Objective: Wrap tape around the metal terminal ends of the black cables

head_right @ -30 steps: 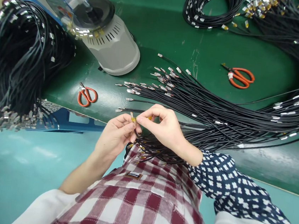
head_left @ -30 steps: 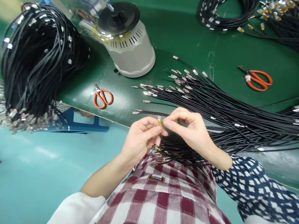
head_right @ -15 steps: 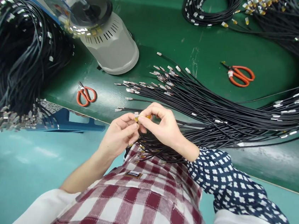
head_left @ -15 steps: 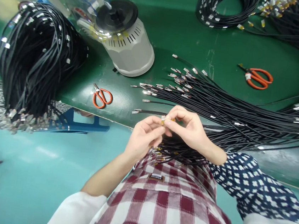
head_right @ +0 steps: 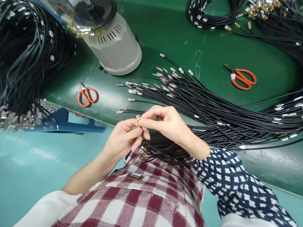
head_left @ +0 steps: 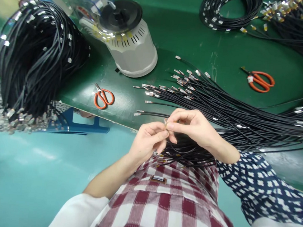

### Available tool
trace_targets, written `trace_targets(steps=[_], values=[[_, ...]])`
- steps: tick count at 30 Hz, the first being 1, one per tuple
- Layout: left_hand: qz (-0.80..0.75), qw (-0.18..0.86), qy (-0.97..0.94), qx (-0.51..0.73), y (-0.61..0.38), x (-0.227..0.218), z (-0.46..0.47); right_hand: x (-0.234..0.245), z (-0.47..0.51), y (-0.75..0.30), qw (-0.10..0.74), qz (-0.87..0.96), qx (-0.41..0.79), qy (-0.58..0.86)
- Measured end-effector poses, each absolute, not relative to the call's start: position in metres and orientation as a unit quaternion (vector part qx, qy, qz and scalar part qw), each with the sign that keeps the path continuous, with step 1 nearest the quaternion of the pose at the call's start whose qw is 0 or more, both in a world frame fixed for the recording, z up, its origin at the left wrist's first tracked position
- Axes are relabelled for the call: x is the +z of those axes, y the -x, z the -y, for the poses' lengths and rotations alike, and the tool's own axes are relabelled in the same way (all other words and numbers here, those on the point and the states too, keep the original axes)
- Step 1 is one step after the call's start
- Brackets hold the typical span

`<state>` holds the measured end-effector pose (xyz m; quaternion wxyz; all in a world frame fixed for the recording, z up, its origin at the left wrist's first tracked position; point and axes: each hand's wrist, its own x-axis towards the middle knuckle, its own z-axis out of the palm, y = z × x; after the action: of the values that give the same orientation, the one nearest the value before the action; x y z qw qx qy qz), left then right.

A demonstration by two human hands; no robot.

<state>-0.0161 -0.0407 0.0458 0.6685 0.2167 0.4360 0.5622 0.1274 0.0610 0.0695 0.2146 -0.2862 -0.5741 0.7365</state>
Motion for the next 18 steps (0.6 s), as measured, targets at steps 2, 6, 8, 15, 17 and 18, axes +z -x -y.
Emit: trace_targets(steps=[2, 6, 8, 15, 17, 18], values=[[-0.432, 0.68, -0.208, 0.555, 0.016, 0.044, 0.04, 0.072, -0.062, -0.127, 0.194, 0.59, 0.733, 0.278], [-0.422, 0.696, -0.209, 0.542, 0.018, 0.039, 0.041, 0.067, -0.069, -0.128, 0.181, 0.666, 0.667, 0.28], [-0.426, 0.694, -0.223, 0.536, 0.019, 0.036, 0.046, 0.06, -0.075, -0.129, 0.204, 0.73, 0.575, 0.308], [-0.532, 0.515, -0.328, 0.587, 0.032, 0.027, 0.082, 0.042, -0.079, -0.123, 0.145, 0.924, 0.163, 0.315], [-0.57, 0.457, -0.333, 0.597, 0.038, 0.027, 0.088, 0.04, -0.077, -0.12, 0.12, 0.938, 0.129, 0.298], [-0.591, 0.444, -0.328, 0.589, 0.041, 0.027, 0.09, 0.04, -0.077, -0.119, 0.118, 0.937, 0.135, 0.298]])
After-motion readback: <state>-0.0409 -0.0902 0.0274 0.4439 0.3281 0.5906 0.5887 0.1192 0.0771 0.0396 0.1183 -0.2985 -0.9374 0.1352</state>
